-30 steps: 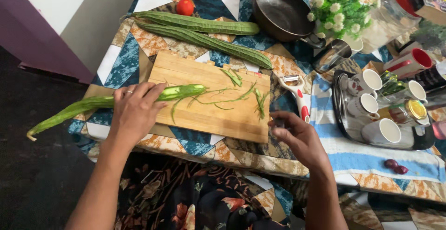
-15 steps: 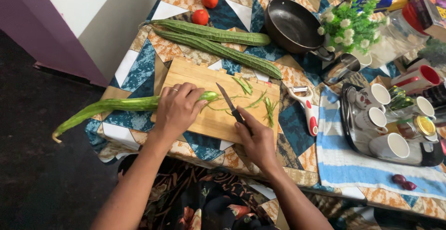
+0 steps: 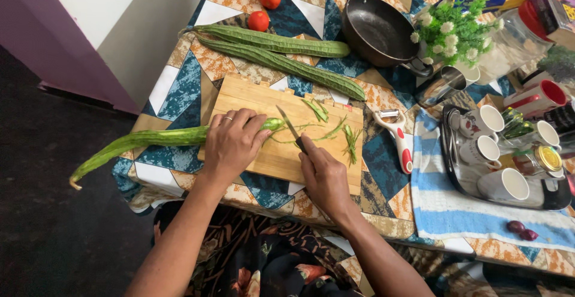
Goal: The person peels long ridge gourds using a vegetable peeler on a wooden cutting board, then uses a small knife to cut the peeled gourds into smaller pieces.
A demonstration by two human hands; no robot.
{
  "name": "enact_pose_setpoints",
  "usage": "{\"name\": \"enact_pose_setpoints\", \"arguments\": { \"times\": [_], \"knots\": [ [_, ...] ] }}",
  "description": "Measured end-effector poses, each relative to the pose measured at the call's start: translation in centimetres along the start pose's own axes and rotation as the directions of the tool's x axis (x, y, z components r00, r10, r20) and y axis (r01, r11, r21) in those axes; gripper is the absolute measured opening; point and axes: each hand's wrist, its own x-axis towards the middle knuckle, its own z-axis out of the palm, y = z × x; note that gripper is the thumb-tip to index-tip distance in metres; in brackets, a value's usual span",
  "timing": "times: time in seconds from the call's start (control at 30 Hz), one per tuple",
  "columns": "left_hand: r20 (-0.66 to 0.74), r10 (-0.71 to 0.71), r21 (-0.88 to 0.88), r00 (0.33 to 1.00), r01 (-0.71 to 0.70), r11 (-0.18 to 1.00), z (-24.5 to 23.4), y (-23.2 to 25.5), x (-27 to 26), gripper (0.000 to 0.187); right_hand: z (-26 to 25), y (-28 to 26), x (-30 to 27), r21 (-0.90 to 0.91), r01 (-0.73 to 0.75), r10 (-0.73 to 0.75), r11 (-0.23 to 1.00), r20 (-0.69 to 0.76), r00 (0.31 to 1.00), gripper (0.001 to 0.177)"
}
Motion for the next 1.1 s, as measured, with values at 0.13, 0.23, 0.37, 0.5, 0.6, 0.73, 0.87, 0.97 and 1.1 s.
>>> {"name": "enact_pose_setpoints", "arguments": {
  "times": [0.13,0.23,0.37,0.5,0.6,0.73,0.87,0.97,1.1],
  "knots": [
    [-0.003,0.004,0.002,1.0,-0.004,1.0,0.3,-0.2,-0.3,0.026,0.6,0.1,0.0,-0.035,0.084,-0.083,0.996,0.018,0.996,0.041],
    [0.026,0.016,0.031,1.0,-0.017,0.999,1.0,-0.5,-0.2,0.028,1.1,0.4,0.3,-0.03,0.071,-0.07,0.997,0.049,0.996,0.04],
    [0.025,0.029,0.026,0.999,-0.03,0.999,1.0,-0.5,-0.4,0.03,2.0,0.8,1.2,-0.05,0.115,-0.113,0.992,0.043,0.993,0.04],
    [0.024,-0.008,0.056,1.0,0.007,0.998,0.8,-0.2,-0.2,0.028,1.4,1.0,0.8,-0.048,0.051,-0.045,0.998,0.118,0.992,0.041],
    [0.021,-0.025,0.074,0.999,0.024,0.997,0.8,-0.1,0.1,0.027,-0.3,0.9,-1.5,-0.055,0.015,-0.006,0.998,0.152,0.988,0.044],
    [0.025,-0.043,0.007,0.999,0.043,0.999,0.8,-0.4,0.1,0.027,-2.4,1.5,-2.6,-0.07,-0.051,0.059,0.996,0.116,0.991,0.041],
    [-0.001,-0.056,-0.047,0.998,0.056,0.997,0.2,-0.6,0.6,0.028,-3.3,1.4,-1.9,0.029,-0.1,0.097,0.995,0.078,0.992,0.039],
    [-0.03,-0.082,-0.119,0.996,0.078,0.99,-0.4,-1.2,1.2,0.027,-3.3,0.7,-1.7,0.108,-0.03,0.031,0.994,0.0,1.0,0.038],
    [-0.035,-0.173,-0.22,0.984,0.162,0.962,-1.9,-1.9,2.7,0.023,-3.0,-0.6,-1.5,0.099,-0.077,0.073,0.992,0.043,0.996,0.037]
  ]
}}
